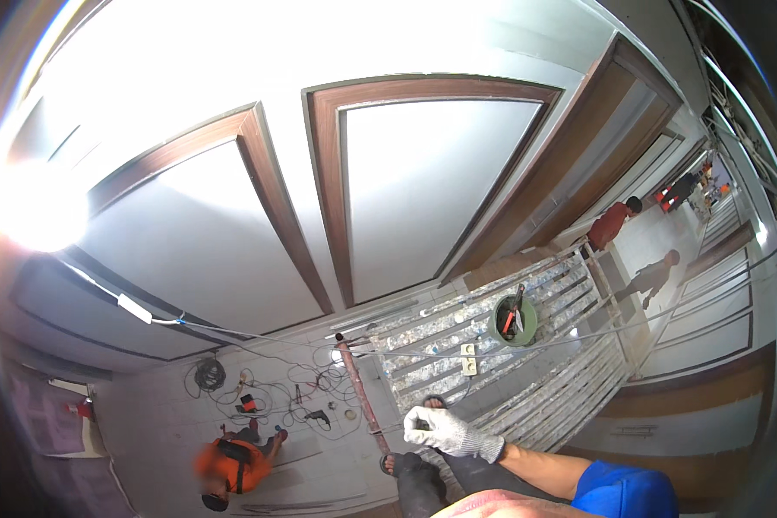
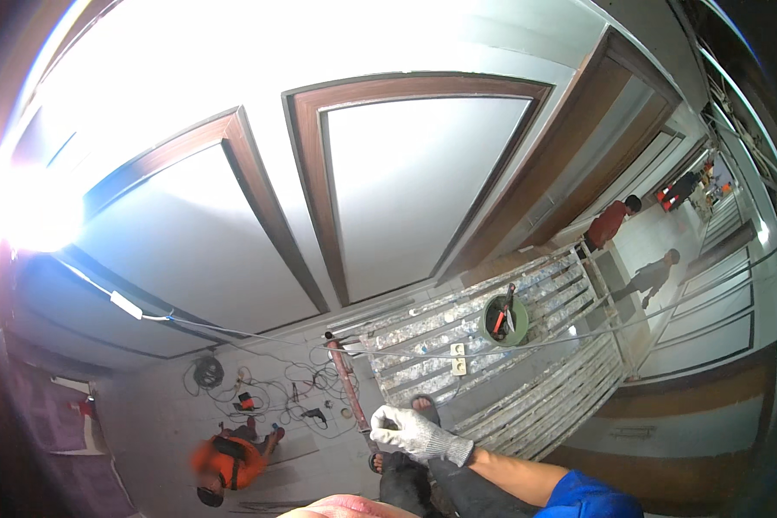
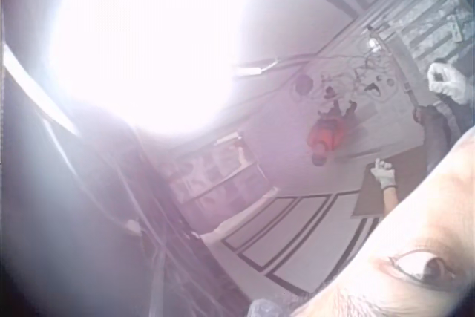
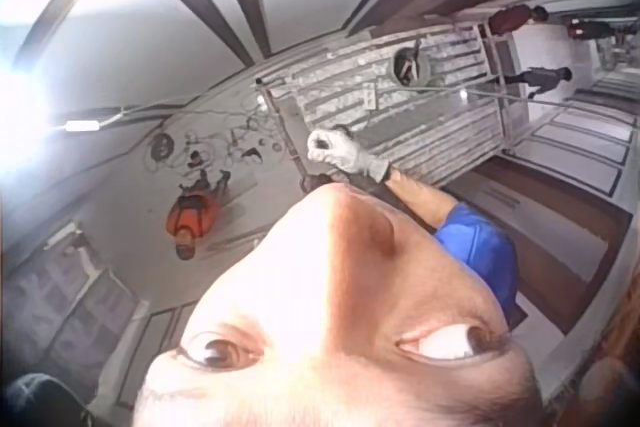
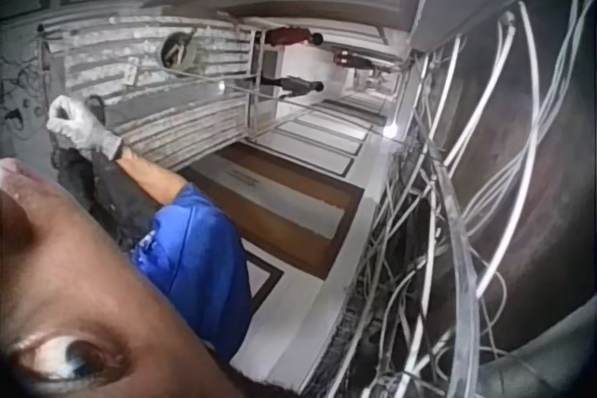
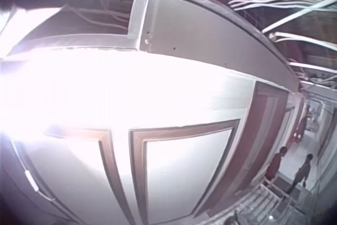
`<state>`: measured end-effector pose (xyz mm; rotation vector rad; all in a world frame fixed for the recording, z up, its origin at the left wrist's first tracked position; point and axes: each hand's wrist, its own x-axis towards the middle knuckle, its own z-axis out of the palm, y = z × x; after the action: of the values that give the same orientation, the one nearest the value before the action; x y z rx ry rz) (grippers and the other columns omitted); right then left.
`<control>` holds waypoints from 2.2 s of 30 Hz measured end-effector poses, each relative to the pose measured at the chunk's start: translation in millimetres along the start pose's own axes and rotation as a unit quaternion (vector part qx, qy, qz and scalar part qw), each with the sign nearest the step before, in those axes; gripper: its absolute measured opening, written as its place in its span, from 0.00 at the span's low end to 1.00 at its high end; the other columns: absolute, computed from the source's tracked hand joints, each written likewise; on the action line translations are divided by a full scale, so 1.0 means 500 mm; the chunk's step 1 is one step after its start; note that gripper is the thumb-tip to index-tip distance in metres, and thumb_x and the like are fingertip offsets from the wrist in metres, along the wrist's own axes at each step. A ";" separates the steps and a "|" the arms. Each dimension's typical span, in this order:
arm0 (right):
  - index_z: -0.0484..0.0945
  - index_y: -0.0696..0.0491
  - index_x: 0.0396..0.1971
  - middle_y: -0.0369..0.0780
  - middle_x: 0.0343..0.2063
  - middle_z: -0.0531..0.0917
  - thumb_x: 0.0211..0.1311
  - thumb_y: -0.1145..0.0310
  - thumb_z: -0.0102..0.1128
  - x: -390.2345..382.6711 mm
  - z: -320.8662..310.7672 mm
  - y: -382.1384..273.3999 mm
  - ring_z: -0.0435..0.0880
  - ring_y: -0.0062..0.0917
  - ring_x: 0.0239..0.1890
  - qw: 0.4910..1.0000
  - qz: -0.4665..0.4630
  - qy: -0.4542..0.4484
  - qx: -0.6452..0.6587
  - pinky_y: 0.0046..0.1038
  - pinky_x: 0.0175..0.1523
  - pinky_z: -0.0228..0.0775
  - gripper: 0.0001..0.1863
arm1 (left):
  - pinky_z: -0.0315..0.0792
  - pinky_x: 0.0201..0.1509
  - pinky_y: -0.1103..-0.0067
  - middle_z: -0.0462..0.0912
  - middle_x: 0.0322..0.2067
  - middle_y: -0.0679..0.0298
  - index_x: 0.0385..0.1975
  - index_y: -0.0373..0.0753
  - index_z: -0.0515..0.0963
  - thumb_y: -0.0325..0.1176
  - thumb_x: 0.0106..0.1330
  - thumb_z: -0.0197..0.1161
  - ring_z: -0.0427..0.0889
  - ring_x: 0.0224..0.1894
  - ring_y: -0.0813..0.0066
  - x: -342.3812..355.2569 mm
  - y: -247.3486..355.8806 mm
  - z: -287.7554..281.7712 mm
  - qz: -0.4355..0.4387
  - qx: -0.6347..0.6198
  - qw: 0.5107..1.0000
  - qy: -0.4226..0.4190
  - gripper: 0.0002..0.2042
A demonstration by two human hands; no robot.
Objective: The person prepares the wiring and mounts a circular LED ceiling light fixture while standing on a scaffold.
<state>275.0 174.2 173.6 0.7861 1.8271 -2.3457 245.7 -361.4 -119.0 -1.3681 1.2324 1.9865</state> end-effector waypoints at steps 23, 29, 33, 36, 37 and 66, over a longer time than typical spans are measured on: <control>0.81 0.61 0.57 0.36 0.39 0.87 0.73 0.76 0.56 0.102 -0.308 -0.412 0.79 0.11 0.33 0.969 -0.114 0.208 0.074 0.16 0.39 0.73 0.16 | 0.63 0.15 0.82 0.77 0.18 0.69 0.47 0.39 0.78 0.60 0.79 0.45 0.69 0.13 0.80 -0.302 -0.248 0.531 0.076 0.314 0.928 -0.188 0.27; 0.80 0.62 0.57 0.38 0.40 0.87 0.71 0.77 0.57 0.105 -0.368 -0.451 0.80 0.13 0.34 0.959 -0.110 0.244 0.089 0.17 0.40 0.73 0.16 | 0.75 0.20 0.78 0.84 0.27 0.62 0.53 0.36 0.76 0.39 0.80 0.52 0.79 0.18 0.77 -0.408 -0.109 0.690 0.156 0.271 0.923 -0.224 0.14; 0.81 0.62 0.56 0.37 0.39 0.88 0.72 0.78 0.57 0.082 -0.382 -0.479 0.80 0.13 0.34 0.964 -0.112 0.235 0.061 0.17 0.40 0.73 0.15 | 0.77 0.29 0.81 0.85 0.35 0.64 0.56 0.40 0.76 0.40 0.79 0.54 0.84 0.33 0.77 -0.351 -0.050 0.686 0.244 0.265 0.905 -0.226 0.14; 0.82 0.61 0.53 0.37 0.38 0.88 0.72 0.77 0.58 0.065 -0.398 -0.478 0.81 0.13 0.35 0.965 -0.113 0.231 0.045 0.17 0.41 0.74 0.14 | 0.79 0.34 0.79 0.85 0.37 0.63 0.56 0.40 0.76 0.34 0.77 0.51 0.85 0.35 0.75 -0.325 -0.019 0.693 0.344 0.299 0.863 -0.218 0.14; 0.83 0.61 0.52 0.37 0.39 0.88 0.72 0.77 0.59 0.055 -0.406 -0.479 0.82 0.14 0.36 0.965 -0.117 0.230 0.050 0.18 0.43 0.75 0.13 | 0.81 0.33 0.77 0.86 0.35 0.62 0.55 0.39 0.76 0.31 0.75 0.49 0.85 0.32 0.74 -0.325 -0.012 0.705 0.294 0.266 0.892 -0.215 0.14; 0.84 0.61 0.45 0.38 0.40 0.88 0.70 0.76 0.63 0.060 -0.386 -0.645 0.86 0.19 0.43 0.965 -0.136 0.224 -0.008 0.23 0.51 0.80 0.08 | 0.51 0.24 0.85 0.69 0.20 0.79 0.32 0.35 0.84 0.48 0.81 0.54 0.58 0.20 0.93 -0.899 0.081 1.245 0.305 0.318 0.833 -0.335 0.23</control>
<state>202.5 454.0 415.5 1.2202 2.2522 -2.4573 83.8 204.6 375.5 0.0883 1.8260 1.8535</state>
